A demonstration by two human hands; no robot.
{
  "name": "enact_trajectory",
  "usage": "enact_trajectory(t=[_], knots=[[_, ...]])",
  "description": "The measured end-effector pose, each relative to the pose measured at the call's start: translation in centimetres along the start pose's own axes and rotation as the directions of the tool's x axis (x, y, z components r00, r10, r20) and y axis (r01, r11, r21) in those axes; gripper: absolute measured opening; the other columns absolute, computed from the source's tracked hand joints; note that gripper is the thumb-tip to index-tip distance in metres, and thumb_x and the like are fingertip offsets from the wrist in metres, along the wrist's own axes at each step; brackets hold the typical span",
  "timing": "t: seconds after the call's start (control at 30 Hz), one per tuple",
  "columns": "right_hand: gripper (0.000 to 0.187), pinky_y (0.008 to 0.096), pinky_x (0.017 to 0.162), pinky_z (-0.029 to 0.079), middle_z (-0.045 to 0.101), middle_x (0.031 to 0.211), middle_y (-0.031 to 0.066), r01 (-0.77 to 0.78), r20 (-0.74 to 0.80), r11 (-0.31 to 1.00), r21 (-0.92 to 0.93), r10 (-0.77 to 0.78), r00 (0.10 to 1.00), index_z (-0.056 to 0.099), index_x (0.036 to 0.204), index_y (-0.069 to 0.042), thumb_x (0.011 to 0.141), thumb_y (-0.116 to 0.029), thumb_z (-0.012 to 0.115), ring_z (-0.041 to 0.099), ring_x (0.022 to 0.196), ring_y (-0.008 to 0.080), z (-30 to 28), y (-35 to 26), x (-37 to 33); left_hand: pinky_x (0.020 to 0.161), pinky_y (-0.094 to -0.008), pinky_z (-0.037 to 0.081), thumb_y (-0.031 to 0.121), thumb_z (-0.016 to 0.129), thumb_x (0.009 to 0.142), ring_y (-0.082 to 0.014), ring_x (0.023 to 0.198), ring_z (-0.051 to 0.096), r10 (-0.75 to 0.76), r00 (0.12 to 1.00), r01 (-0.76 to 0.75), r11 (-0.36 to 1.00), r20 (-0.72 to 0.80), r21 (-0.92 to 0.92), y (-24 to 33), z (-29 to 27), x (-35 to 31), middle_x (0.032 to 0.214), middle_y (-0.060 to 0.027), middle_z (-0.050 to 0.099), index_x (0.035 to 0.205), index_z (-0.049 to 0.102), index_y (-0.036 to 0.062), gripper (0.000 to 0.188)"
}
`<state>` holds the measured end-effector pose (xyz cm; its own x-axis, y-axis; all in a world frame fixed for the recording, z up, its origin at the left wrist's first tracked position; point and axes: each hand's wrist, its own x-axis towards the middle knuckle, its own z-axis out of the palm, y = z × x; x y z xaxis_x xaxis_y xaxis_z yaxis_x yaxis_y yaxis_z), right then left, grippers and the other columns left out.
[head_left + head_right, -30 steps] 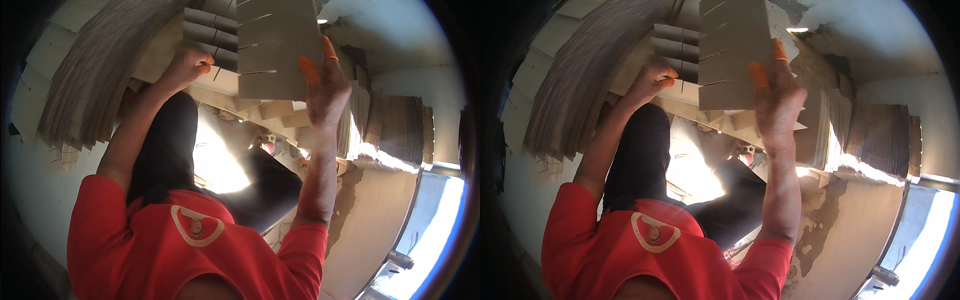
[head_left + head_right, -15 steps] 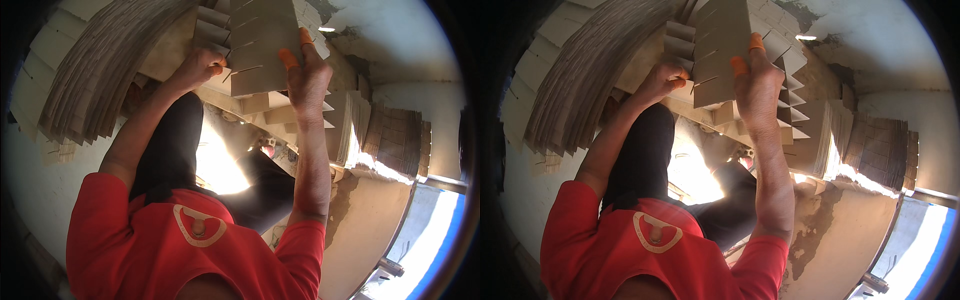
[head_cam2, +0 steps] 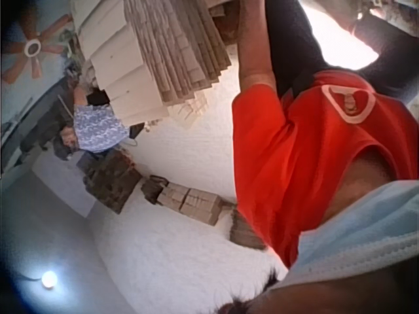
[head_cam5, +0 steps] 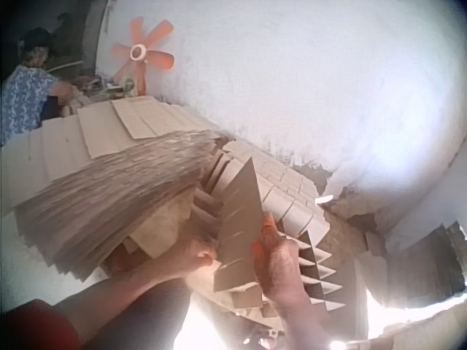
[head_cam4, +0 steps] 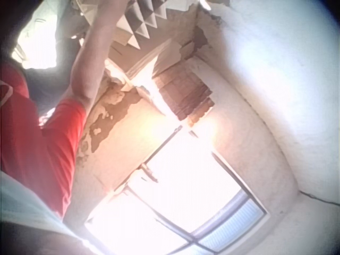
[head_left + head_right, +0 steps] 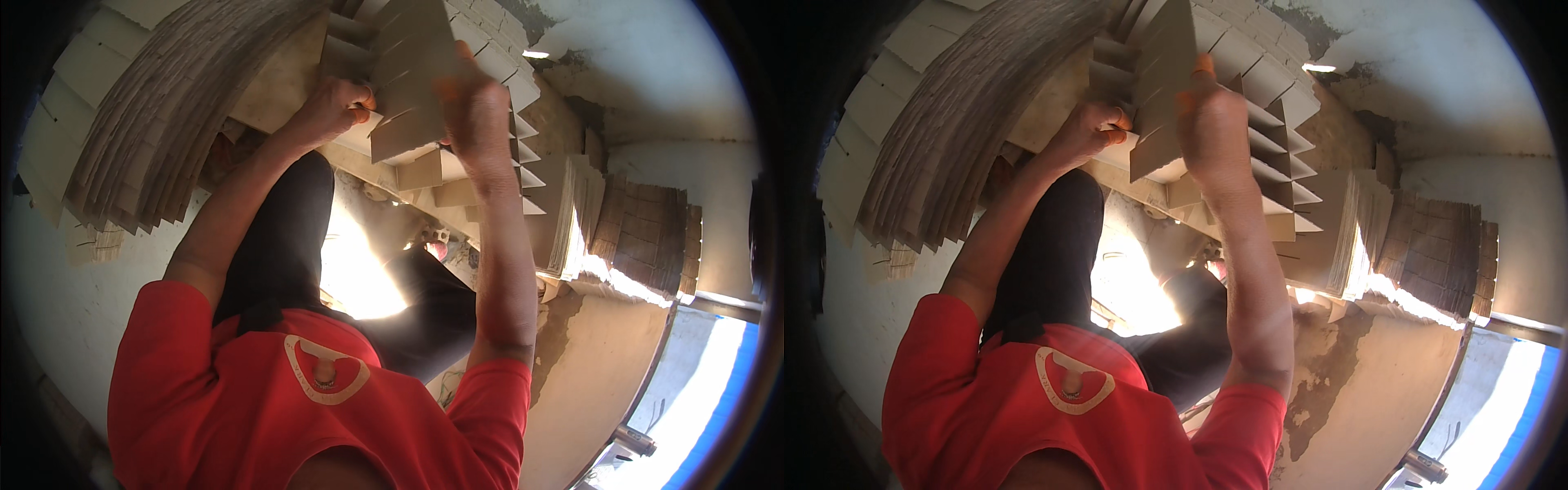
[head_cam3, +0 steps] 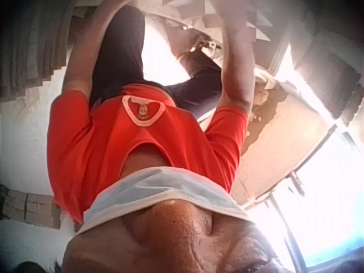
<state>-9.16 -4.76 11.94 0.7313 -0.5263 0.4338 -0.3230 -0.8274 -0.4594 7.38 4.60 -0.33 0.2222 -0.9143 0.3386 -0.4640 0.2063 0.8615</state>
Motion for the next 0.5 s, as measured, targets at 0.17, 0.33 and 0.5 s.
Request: enact_trajectory(t=[0.17, 0.33, 0.5], knots=[[0.036, 0.0399, 0.053, 0.049, 0.060, 0.067, 0.0210, -0.100, 0.084, 0.991, 0.084, 0.093, 0.992, 0.049, 0.112, 0.012, 0.078, 0.004, 0.055, 0.062, 0.063, 0.0372, 2.7, 0.3, -0.8, 0.058, -0.0351, 0.045, 0.001, 0.060, 0.071, -0.0230, 0.063, 0.060, 0.011, 1.000, -0.012, 0.999, 0.008, 0.042, 0.1, -0.2, 0.2, 0.069, -0.0177, 0.061, 0.082, 0.064, -0.0049, 0.013], [0.054, 0.0411, 0.055, 0.050, 0.061, 0.069, 0.0216, -0.182, 0.229, 0.979, 0.088, 0.158, 0.961, 0.035, 0.123, 0.017, 0.075, 0.004, 0.056, 0.063, 0.065, 0.0377, 4.2, 0.8, -1.6, 0.056, -0.0348, 0.045, -0.001, 0.060, 0.072, -0.0226, 0.061, 0.060, -0.033, 0.999, 0.032, 0.999, 0.022, 0.033, 0.5, -0.1, 0.4, 0.067, -0.0180, 0.060, 0.081, 0.064, -0.0047, 0.011], [0.057, 0.0424, 0.058, 0.051, 0.061, 0.072, 0.0243, -0.114, 0.212, 0.993, -0.031, 0.118, 0.970, 0.032, 0.122, 0.019, 0.073, 0.005, 0.057, 0.063, 0.068, 0.0390, 4.0, -1.0, -1.6, 0.057, -0.0344, 0.045, -0.001, 0.061, 0.071, -0.0222, 0.061, 0.060, -0.027, 1.000, 0.027, 0.999, 0.008, 0.023, 0.4, -0.1, 0.3, 0.067, -0.0181, 0.061, 0.082, 0.064, -0.0047, 0.011]])
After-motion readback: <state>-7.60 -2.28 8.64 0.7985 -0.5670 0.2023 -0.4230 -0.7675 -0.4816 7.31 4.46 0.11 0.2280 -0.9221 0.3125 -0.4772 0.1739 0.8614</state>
